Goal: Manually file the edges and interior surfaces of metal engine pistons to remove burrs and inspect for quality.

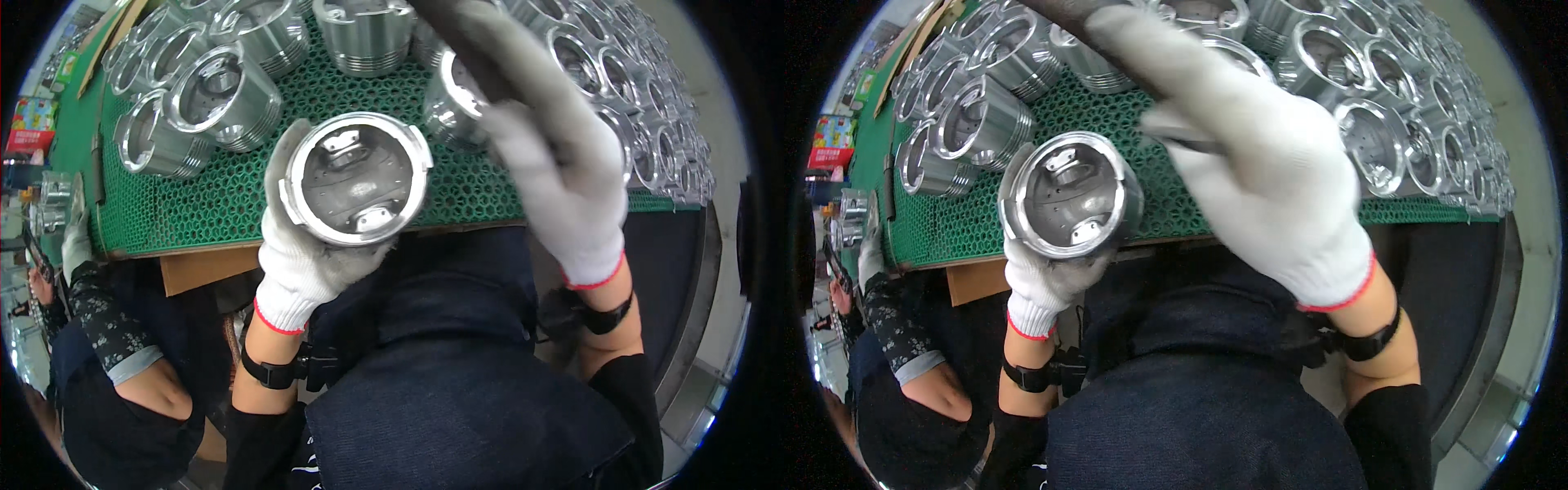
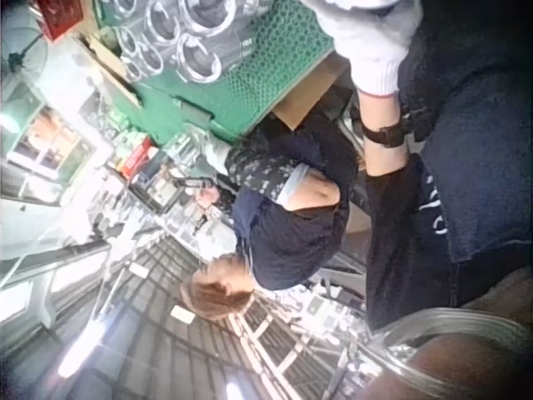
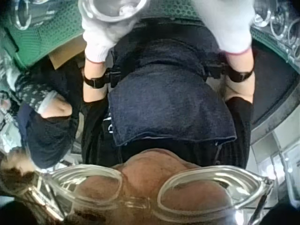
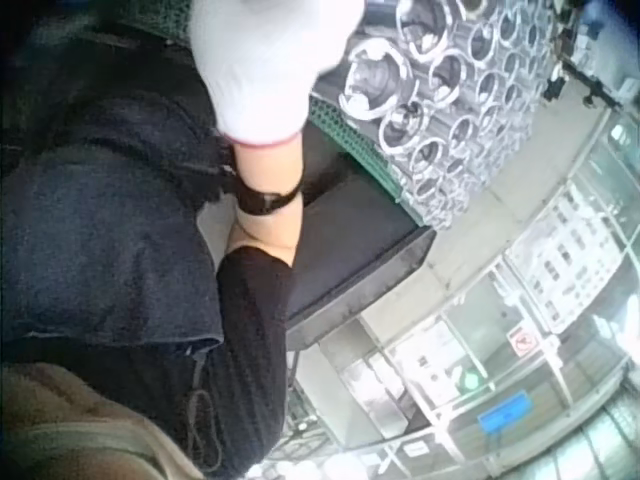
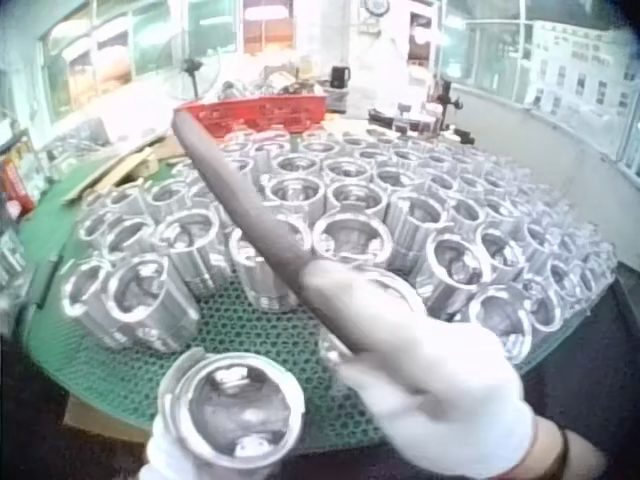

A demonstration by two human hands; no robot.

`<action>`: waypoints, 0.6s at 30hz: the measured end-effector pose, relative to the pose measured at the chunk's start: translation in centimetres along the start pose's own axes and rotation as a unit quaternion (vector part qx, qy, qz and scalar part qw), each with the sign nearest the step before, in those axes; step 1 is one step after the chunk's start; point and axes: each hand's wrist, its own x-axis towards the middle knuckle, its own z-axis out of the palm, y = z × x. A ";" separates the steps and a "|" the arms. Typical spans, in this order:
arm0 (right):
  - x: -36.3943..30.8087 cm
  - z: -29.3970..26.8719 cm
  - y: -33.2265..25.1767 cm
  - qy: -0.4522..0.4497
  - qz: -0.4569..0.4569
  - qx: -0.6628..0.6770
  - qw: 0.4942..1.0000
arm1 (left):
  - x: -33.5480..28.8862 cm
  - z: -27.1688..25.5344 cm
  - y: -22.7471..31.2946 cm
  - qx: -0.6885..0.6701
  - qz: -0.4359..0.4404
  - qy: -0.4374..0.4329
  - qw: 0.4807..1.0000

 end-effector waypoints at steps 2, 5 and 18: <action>-1.4 -0.6 -0.4 0.000 0.059 0.161 0.985 | 0.1 -0.6 -0.8 -0.080 0.052 -0.009 0.995; -4.7 -1.1 0.9 0.021 0.209 0.239 0.948 | 1.3 -2.5 -0.7 -0.113 0.104 -0.050 0.987; -9.7 -1.6 4.9 0.002 0.275 0.428 0.861 | 7.4 -6.6 9.6 0.480 0.167 -0.306 0.805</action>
